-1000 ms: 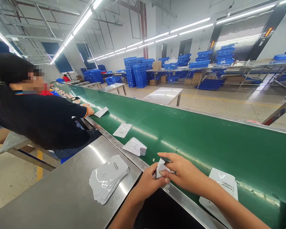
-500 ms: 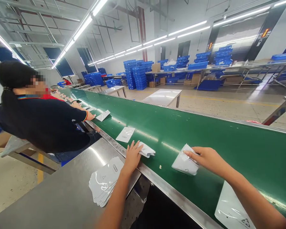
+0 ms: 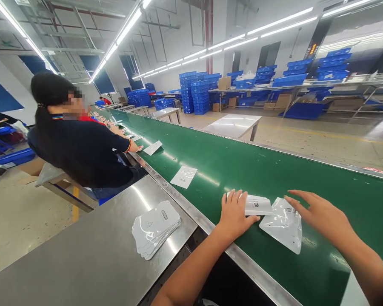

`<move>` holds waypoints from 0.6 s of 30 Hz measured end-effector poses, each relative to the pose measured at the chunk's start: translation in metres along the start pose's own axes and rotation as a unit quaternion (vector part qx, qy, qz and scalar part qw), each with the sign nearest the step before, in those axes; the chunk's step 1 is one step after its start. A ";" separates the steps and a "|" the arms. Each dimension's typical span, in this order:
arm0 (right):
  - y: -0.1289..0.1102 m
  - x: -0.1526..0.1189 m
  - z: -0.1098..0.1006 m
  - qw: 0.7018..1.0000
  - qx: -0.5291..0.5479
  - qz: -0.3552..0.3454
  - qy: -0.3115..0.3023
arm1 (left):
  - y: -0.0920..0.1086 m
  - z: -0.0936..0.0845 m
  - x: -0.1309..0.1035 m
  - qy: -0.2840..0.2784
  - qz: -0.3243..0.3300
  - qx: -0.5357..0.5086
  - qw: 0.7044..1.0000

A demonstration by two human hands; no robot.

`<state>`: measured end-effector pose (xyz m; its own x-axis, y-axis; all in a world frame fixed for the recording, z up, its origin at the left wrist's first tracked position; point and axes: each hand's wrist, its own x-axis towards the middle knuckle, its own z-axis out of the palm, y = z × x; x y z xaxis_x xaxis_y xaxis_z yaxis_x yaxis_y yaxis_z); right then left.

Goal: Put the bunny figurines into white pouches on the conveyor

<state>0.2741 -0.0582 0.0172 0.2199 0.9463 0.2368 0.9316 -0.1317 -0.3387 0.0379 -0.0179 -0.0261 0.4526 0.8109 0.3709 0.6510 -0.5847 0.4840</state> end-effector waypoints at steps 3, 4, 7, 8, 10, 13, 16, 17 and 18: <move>-0.013 -0.007 -0.003 0.998 -0.010 -0.023 0.050 | -0.028 -0.036 -0.026 0.012 -0.022 0.031 0.999; -0.020 -0.010 -0.004 0.998 -0.004 -0.036 0.057 | -0.044 -0.052 -0.039 0.018 -0.049 0.053 0.997; -0.050 -0.015 -0.001 0.993 0.033 -0.093 0.066 | -0.097 -0.093 -0.086 0.021 -0.172 0.140 0.975; -0.061 -0.015 0.001 0.990 0.047 -0.117 0.068 | -0.112 -0.103 -0.103 0.010 -0.209 0.169 0.963; -0.084 -0.016 0.008 0.980 0.077 -0.166 0.072 | -0.134 -0.115 -0.133 -0.028 -0.244 0.206 0.947; -0.116 -0.015 0.023 0.965 0.105 -0.236 0.050 | -0.143 -0.118 -0.158 -0.056 -0.236 0.231 0.942; -0.148 -0.005 0.048 0.950 0.109 -0.293 -0.007 | -0.138 -0.112 -0.159 -0.040 -0.238 0.244 0.939; -0.160 0.000 0.058 0.947 0.104 -0.302 -0.030 | -0.137 -0.111 -0.158 -0.037 -0.243 0.245 0.938; -0.171 0.007 0.071 0.945 0.096 -0.307 -0.055 | -0.137 -0.110 -0.156 -0.036 -0.246 0.243 0.938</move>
<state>0.0956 -0.0082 0.0124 -0.3854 0.8535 0.3507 0.8020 0.4978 -0.3302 -0.1888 -0.0667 -0.0630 0.0522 0.9895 0.1348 0.9846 -0.0735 0.1584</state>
